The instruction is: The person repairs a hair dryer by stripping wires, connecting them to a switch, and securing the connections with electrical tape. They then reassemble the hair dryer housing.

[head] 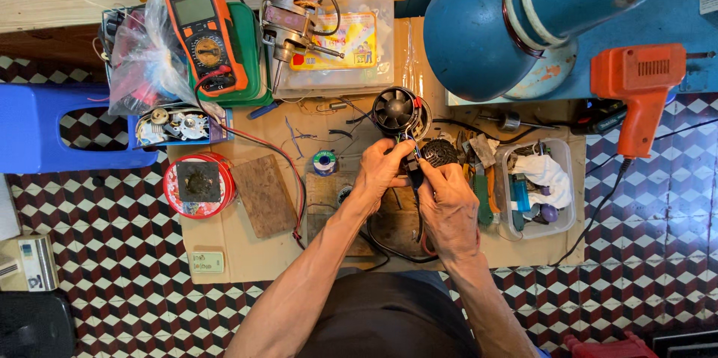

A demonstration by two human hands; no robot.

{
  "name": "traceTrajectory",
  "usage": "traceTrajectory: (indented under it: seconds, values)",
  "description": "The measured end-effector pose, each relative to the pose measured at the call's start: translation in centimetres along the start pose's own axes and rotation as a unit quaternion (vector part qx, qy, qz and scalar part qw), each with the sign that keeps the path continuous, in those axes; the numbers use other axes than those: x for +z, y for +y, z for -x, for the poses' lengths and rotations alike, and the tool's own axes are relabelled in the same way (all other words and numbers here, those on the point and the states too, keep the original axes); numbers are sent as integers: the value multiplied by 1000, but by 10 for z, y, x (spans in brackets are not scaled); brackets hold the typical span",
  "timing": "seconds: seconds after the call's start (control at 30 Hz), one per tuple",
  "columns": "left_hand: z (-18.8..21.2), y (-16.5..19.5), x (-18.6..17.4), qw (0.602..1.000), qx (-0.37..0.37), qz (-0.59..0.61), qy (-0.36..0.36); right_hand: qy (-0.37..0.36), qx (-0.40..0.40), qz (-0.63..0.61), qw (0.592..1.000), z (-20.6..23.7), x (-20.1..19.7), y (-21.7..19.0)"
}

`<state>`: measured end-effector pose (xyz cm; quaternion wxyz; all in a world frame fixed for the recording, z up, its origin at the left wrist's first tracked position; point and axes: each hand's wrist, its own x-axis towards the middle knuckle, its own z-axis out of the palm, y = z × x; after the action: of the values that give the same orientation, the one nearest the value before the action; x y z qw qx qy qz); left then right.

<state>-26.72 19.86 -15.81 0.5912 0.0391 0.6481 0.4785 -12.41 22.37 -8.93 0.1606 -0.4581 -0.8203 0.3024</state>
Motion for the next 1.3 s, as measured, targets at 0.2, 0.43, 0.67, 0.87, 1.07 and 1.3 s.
traceTrajectory:
  seconds: [0.2, 0.43, 0.67, 0.87, 1.07, 1.3]
  values:
    - [-3, 1, 0, 1000, -9, -4, -13, -2, -17, 11, 1000, -1, 0, 3]
    - [-14, -3, 1, 1000, 2, 17, -23, -18, 2, 5, 1000, -2, -3, 1]
    - [-13, -6, 0, 1000, 7, 4, -16, 1, 0, 4, 1000, -2, -4, 0]
    - [-12, -1, 1, 1000, 6, 17, -13, 1, -4, 5, 1000, -4, -4, 0]
    - [-10, 0, -1, 1000, 1, 11, -17, -5, -14, 21, 1000, -5, -3, 2]
    - [-10, -1, 2, 1000, 19, -4, -12, -14, 7, 4, 1000, -7, -5, 3]
